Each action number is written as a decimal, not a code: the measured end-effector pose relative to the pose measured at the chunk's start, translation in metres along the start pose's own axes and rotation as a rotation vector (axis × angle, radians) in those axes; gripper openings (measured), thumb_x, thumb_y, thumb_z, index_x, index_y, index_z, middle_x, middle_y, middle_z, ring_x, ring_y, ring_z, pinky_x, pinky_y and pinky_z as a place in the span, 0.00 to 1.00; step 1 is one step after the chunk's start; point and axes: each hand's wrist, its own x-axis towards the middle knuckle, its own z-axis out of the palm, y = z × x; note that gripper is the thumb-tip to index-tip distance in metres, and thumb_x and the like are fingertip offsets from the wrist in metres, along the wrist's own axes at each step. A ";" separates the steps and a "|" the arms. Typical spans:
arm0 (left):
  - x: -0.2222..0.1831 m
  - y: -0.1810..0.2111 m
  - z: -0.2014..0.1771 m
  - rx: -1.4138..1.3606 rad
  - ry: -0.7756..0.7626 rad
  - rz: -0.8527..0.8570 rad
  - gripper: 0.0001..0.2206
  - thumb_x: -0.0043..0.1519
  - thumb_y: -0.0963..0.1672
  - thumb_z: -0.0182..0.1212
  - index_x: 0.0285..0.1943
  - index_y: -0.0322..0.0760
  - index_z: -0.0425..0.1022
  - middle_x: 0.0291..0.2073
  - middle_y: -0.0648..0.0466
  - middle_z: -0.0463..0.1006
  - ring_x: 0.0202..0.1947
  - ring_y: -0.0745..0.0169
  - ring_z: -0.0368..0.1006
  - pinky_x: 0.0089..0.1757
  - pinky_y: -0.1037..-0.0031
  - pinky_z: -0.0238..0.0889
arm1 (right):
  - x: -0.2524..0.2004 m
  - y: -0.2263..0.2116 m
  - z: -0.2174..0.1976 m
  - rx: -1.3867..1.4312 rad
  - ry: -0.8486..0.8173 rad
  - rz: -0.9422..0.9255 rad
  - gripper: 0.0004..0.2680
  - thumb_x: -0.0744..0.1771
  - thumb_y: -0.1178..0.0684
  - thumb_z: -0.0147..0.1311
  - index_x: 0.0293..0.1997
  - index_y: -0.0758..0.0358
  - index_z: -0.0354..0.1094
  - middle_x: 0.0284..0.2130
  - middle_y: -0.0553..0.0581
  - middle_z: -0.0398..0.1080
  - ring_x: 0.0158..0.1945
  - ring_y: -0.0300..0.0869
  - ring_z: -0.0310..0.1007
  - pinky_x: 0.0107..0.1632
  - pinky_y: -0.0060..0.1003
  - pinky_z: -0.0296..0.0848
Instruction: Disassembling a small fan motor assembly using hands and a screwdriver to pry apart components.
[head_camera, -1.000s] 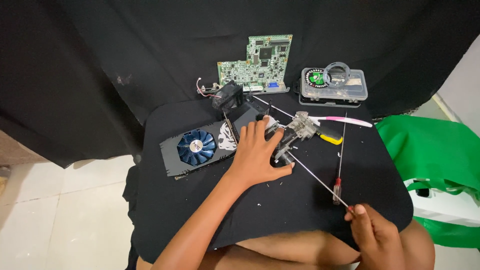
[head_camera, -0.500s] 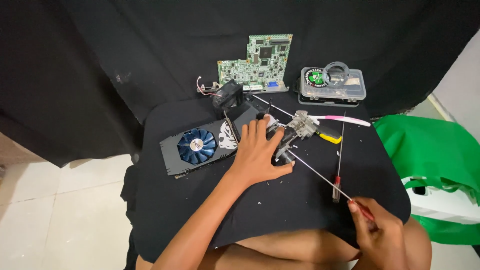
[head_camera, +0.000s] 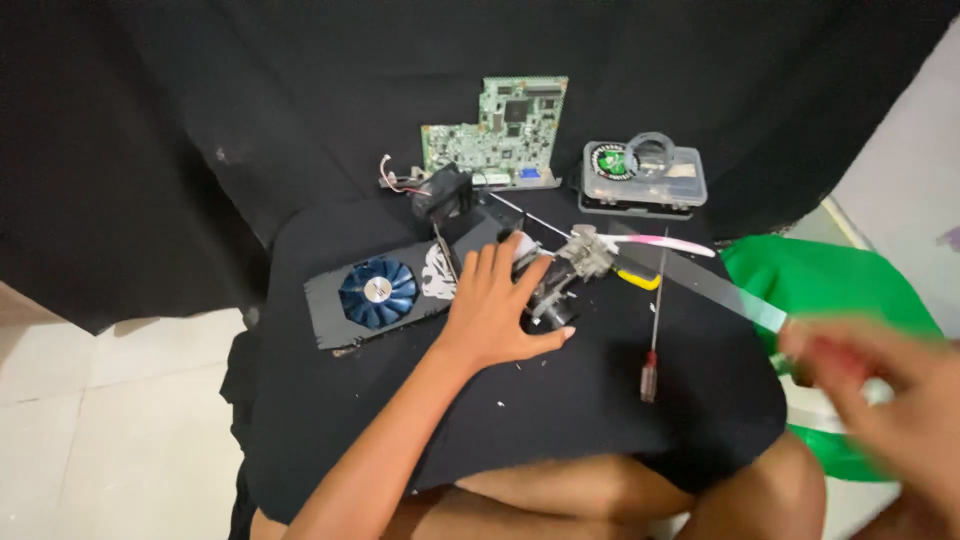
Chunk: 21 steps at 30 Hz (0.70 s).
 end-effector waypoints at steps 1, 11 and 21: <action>0.000 0.002 -0.002 -0.004 -0.003 0.002 0.37 0.57 0.64 0.58 0.63 0.38 0.72 0.61 0.35 0.66 0.50 0.36 0.65 0.47 0.53 0.58 | 0.014 -0.008 -0.004 -0.001 -0.001 0.005 0.05 0.69 0.57 0.56 0.45 0.54 0.80 0.31 0.49 0.81 0.29 0.34 0.78 0.40 0.28 0.72; 0.009 0.005 -0.012 -0.134 0.112 -0.061 0.20 0.71 0.51 0.44 0.59 0.31 0.70 0.56 0.42 0.72 0.56 0.39 0.69 0.54 0.48 0.57 | 0.055 0.031 0.078 0.593 0.370 -0.152 0.07 0.76 0.58 0.56 0.47 0.72 0.64 0.35 0.61 0.62 0.38 0.43 0.59 0.46 0.34 0.58; 0.009 -0.008 -0.003 -0.176 0.125 -0.103 0.18 0.73 0.48 0.41 0.52 0.30 0.74 0.51 0.45 0.77 0.49 0.45 0.73 0.52 0.54 0.59 | 0.057 -0.036 0.039 0.195 -0.116 -0.380 0.09 0.65 0.51 0.54 0.25 0.65 0.70 0.21 0.55 0.72 0.21 0.43 0.70 0.27 0.33 0.65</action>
